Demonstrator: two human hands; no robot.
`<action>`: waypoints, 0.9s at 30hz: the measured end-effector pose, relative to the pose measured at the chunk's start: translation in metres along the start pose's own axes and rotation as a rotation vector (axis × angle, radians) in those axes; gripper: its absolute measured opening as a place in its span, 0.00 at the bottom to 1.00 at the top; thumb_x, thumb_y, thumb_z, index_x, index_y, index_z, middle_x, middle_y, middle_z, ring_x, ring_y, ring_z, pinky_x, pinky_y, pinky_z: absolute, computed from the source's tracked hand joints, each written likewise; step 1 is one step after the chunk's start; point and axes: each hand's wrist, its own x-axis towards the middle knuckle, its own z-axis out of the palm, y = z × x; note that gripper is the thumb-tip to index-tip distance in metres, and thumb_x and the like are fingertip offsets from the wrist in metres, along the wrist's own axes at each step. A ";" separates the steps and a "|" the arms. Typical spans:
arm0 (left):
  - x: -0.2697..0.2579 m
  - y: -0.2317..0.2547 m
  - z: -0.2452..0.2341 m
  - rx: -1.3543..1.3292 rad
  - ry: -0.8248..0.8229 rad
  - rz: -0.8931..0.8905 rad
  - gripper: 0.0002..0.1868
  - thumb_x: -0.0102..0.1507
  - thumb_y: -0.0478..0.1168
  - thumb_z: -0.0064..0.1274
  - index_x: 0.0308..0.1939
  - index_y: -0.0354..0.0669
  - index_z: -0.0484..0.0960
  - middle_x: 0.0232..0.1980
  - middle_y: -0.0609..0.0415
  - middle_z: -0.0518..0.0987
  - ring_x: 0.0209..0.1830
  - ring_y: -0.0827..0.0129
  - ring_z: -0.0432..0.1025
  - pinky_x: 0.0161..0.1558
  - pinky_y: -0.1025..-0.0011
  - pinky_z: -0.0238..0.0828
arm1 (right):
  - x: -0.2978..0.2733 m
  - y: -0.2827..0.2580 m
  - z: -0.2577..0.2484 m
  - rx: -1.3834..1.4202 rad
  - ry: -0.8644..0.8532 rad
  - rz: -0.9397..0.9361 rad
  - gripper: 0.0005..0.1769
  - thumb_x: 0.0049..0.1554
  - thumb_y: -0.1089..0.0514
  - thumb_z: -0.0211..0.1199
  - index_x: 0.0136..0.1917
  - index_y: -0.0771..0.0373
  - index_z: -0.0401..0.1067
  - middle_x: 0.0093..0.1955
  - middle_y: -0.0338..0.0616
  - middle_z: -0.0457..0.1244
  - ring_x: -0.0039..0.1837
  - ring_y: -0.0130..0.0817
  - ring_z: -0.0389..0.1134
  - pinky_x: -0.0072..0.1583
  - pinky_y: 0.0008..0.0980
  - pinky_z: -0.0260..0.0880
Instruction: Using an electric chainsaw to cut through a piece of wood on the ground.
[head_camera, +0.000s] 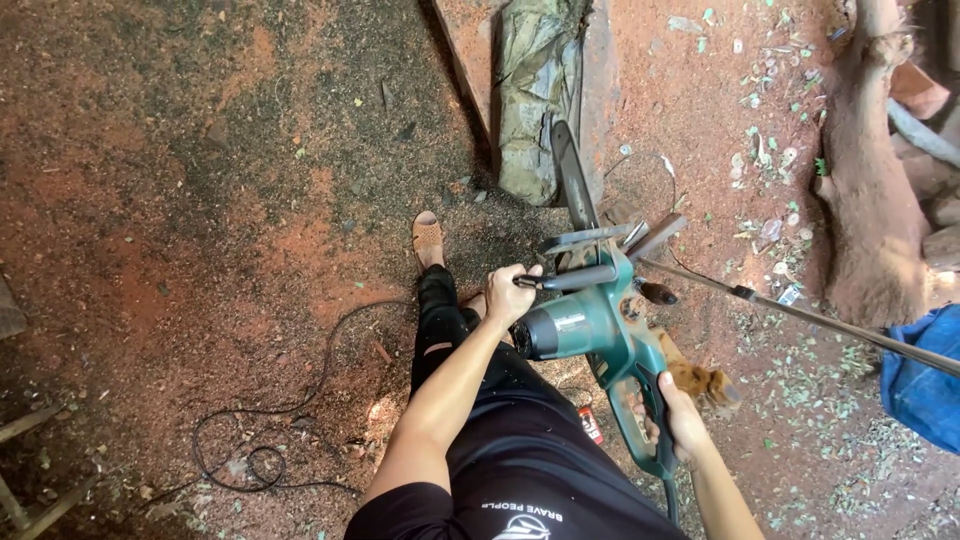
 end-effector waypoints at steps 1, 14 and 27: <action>-0.005 0.005 0.001 0.000 -0.005 0.002 0.27 0.65 0.56 0.55 0.15 0.52 0.72 0.18 0.58 0.76 0.18 0.64 0.69 0.25 0.61 0.58 | -0.005 0.003 -0.002 0.004 0.004 0.000 0.43 0.64 0.31 0.49 0.48 0.80 0.73 0.39 0.59 0.69 0.23 0.33 0.59 0.23 0.30 0.62; -0.001 0.033 0.029 0.046 -0.137 0.041 0.25 0.67 0.58 0.50 0.17 0.53 0.71 0.19 0.62 0.76 0.19 0.68 0.72 0.33 0.62 0.73 | -0.007 0.032 -0.019 0.226 -0.169 -0.168 0.43 0.65 0.26 0.44 0.55 0.72 0.70 0.36 0.50 0.68 0.21 0.26 0.58 0.22 0.26 0.63; -0.001 0.034 0.017 0.041 0.013 -0.084 0.21 0.59 0.57 0.60 0.20 0.49 0.77 0.18 0.46 0.74 0.29 0.45 0.76 0.33 0.59 0.71 | 0.038 0.037 -0.035 0.186 -0.060 -0.078 0.47 0.65 0.23 0.48 0.48 0.77 0.68 0.39 0.70 0.69 0.19 0.38 0.55 0.20 0.41 0.58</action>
